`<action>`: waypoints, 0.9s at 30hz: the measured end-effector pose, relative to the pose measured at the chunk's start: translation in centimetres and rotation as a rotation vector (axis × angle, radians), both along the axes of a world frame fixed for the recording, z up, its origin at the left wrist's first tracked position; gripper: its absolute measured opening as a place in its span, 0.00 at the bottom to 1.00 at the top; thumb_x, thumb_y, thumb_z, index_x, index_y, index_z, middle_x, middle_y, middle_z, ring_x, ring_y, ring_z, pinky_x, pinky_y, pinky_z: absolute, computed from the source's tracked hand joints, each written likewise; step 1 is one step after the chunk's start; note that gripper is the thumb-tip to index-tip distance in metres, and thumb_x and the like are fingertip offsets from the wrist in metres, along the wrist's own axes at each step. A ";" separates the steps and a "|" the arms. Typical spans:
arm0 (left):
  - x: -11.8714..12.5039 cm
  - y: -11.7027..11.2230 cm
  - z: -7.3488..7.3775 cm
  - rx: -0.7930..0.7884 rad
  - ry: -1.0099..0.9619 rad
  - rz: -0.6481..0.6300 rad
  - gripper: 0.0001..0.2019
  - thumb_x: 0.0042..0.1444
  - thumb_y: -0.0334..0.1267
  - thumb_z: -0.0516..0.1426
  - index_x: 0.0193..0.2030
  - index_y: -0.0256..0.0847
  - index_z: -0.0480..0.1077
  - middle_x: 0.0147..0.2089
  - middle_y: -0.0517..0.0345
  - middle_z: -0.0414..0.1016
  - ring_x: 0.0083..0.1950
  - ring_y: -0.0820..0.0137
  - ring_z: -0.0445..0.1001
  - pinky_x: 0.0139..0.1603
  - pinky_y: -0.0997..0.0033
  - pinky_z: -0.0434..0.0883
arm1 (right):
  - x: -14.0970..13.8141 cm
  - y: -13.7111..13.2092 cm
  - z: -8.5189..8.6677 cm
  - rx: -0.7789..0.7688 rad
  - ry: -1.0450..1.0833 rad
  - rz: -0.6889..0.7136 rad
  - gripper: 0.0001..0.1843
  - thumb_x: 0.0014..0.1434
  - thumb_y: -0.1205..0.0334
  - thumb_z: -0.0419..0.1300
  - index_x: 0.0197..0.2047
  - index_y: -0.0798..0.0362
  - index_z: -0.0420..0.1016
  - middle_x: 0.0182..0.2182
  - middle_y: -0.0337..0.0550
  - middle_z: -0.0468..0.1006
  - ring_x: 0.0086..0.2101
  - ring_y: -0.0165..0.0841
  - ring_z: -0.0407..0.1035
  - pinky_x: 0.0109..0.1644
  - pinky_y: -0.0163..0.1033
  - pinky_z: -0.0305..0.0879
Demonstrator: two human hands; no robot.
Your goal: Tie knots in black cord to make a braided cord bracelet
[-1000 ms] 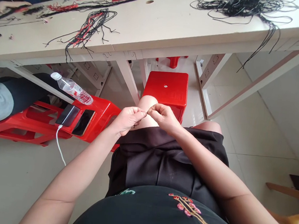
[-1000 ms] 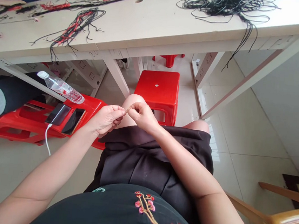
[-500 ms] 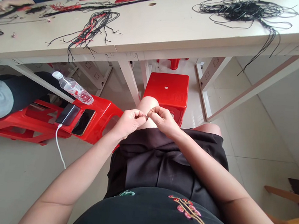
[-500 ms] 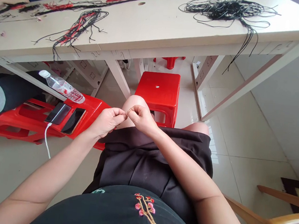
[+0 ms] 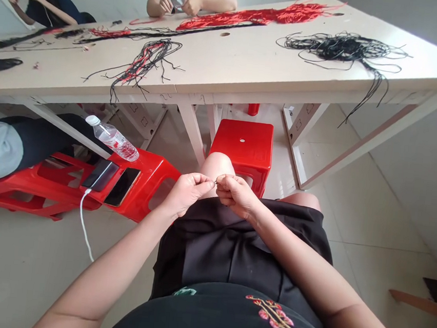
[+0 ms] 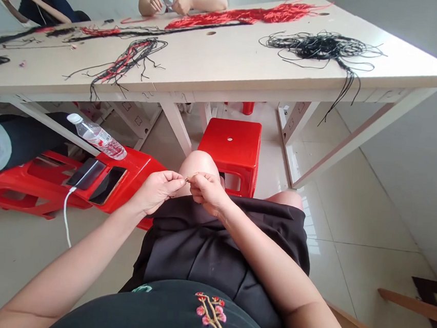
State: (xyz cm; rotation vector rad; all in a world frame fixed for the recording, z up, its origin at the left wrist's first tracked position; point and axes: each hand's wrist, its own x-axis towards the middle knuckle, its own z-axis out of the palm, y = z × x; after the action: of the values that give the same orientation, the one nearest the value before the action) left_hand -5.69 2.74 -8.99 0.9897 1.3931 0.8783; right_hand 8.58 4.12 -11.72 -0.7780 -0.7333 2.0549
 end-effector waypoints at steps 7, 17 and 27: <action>-0.4 0.0 -0.2 -0.050 -0.072 0.036 0.10 0.38 0.38 0.66 0.28 0.36 0.73 0.19 0.66 0.64 0.21 0.81 0.58 0.23 0.77 0.55 | 0.0 0.0 -1.0 0.170 -0.097 -0.066 0.09 0.46 0.58 0.61 0.24 0.54 0.65 0.13 0.26 0.53 0.15 0.19 0.43 0.18 0.29 0.36; -0.2 -0.2 -0.6 -0.090 -0.225 -0.063 0.09 0.40 0.37 0.64 0.26 0.35 0.71 0.19 0.65 0.61 0.22 0.80 0.57 0.23 0.78 0.53 | 1.2 0.3 -2.2 0.152 0.112 0.177 0.13 0.45 0.57 0.65 0.25 0.55 0.67 0.14 0.26 0.50 0.17 0.19 0.41 0.20 0.28 0.35; -0.7 0.0 -1.4 -0.080 -0.113 -0.055 0.12 0.37 0.39 0.64 0.25 0.35 0.67 0.21 0.66 0.60 0.23 0.81 0.57 0.24 0.79 0.55 | 2.2 0.8 -3.2 -0.035 0.396 0.215 0.18 0.45 0.62 0.62 0.20 0.53 0.52 0.18 0.27 0.45 0.18 0.20 0.37 0.16 0.25 0.35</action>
State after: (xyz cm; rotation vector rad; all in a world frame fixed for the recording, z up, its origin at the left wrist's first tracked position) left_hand -6.44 2.76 -10.38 0.8995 1.2897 0.8189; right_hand 10.80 4.87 -14.88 -0.3012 -0.5746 2.3250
